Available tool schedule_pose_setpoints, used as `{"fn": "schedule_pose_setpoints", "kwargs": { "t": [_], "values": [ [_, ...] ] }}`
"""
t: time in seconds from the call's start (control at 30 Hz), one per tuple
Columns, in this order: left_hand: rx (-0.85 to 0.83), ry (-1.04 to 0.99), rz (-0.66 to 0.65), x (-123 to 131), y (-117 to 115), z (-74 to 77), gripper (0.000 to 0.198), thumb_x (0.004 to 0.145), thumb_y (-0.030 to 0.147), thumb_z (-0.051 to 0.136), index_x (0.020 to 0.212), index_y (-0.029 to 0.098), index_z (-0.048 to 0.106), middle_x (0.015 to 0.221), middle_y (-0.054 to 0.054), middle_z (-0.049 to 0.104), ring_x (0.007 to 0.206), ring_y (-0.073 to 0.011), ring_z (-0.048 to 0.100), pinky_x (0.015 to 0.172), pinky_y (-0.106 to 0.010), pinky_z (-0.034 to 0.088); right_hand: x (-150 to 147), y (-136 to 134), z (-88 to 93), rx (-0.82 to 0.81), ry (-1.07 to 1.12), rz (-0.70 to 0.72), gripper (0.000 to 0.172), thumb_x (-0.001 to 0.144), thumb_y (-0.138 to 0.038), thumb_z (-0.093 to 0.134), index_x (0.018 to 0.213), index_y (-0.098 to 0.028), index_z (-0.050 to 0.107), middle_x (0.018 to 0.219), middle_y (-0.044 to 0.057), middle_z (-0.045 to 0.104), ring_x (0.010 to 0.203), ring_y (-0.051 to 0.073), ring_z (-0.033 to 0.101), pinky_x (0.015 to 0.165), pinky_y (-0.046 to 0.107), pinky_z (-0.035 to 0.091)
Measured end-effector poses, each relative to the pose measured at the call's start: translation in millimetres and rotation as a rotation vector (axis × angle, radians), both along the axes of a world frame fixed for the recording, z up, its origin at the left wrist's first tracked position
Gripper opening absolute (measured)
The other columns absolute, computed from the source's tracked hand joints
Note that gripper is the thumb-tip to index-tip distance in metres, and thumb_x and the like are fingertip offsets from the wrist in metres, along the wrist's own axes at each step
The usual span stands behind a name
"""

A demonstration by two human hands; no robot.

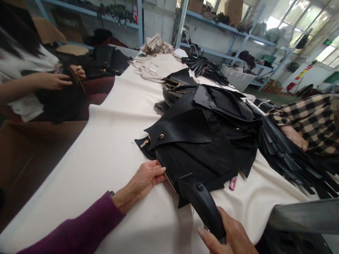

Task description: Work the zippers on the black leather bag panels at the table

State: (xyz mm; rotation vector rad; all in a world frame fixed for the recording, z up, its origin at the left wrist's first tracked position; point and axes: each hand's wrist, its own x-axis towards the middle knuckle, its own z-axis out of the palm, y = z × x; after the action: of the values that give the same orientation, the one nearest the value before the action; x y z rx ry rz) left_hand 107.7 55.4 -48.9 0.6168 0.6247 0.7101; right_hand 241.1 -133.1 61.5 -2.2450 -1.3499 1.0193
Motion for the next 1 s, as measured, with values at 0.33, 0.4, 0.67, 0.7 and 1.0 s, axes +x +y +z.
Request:
{"fn": "schedule_pose_setpoints", "kwargs": {
  "t": [0.33, 0.4, 0.67, 0.7, 1.0],
  "values": [
    [0.016, 0.018, -0.028, -2, -3, 9.0, 0.024, 0.063, 0.01, 0.068, 0.085, 0.009, 0.06, 0.082, -0.008, 0.067, 0.07, -0.0153, 0.064, 0.07, -0.031, 0.053, 23, 29, 22.0, 0.13, -0.065, -0.037, 0.036, 0.085, -0.049, 0.046, 0.062, -0.021, 0.048, 0.052, -0.005, 0.051, 0.049, 0.012, 0.049, 0.047, 0.023, 0.036],
    [0.002, 0.028, -0.021, -2, -3, 10.1, 0.022, 0.063, 0.009, 0.067, 0.084, 0.009, 0.06, 0.081, -0.008, 0.067, 0.07, -0.0156, 0.064, 0.071, -0.031, 0.053, 26, 13, 27.5, 0.106, -0.111, -0.049, 0.037, 0.084, -0.05, 0.045, 0.062, -0.021, 0.049, 0.052, -0.004, 0.052, 0.05, 0.013, 0.049, 0.048, 0.024, 0.036],
    [0.053, -0.003, -0.056, -1, -4, 2.4, 0.025, 0.064, 0.014, 0.069, 0.086, 0.01, 0.06, 0.085, -0.008, 0.067, 0.073, -0.0153, 0.064, 0.073, -0.032, 0.053, 5, 1, 2.0, -0.019, 0.032, 0.03, 0.028, 0.086, -0.044, 0.045, 0.072, -0.021, 0.049, 0.056, -0.005, 0.053, 0.052, 0.014, 0.055, 0.051, 0.024, 0.039],
    [0.069, -0.009, -0.06, -1, -3, 1.7, 0.025, 0.064, 0.015, 0.069, 0.087, 0.01, 0.06, 0.086, -0.008, 0.067, 0.074, -0.0151, 0.064, 0.073, -0.031, 0.053, 4, 8, -0.8, 0.005, 0.05, 0.047, 0.026, 0.086, -0.043, 0.046, 0.073, -0.02, 0.049, 0.056, -0.005, 0.054, 0.052, 0.014, 0.055, 0.05, 0.023, 0.039],
    [0.964, 1.027, 0.176, -21, 20, 31.5, 0.024, 0.078, 0.031, 0.059, 0.094, 0.013, 0.059, 0.085, -0.009, 0.062, 0.078, -0.0218, 0.06, 0.069, -0.033, 0.048, 19, 36, 12.5, 0.122, -0.019, 0.053, 0.035, 0.084, -0.05, 0.045, 0.064, -0.021, 0.049, 0.051, -0.005, 0.052, 0.048, 0.013, 0.05, 0.046, 0.024, 0.035]
  ]
}}
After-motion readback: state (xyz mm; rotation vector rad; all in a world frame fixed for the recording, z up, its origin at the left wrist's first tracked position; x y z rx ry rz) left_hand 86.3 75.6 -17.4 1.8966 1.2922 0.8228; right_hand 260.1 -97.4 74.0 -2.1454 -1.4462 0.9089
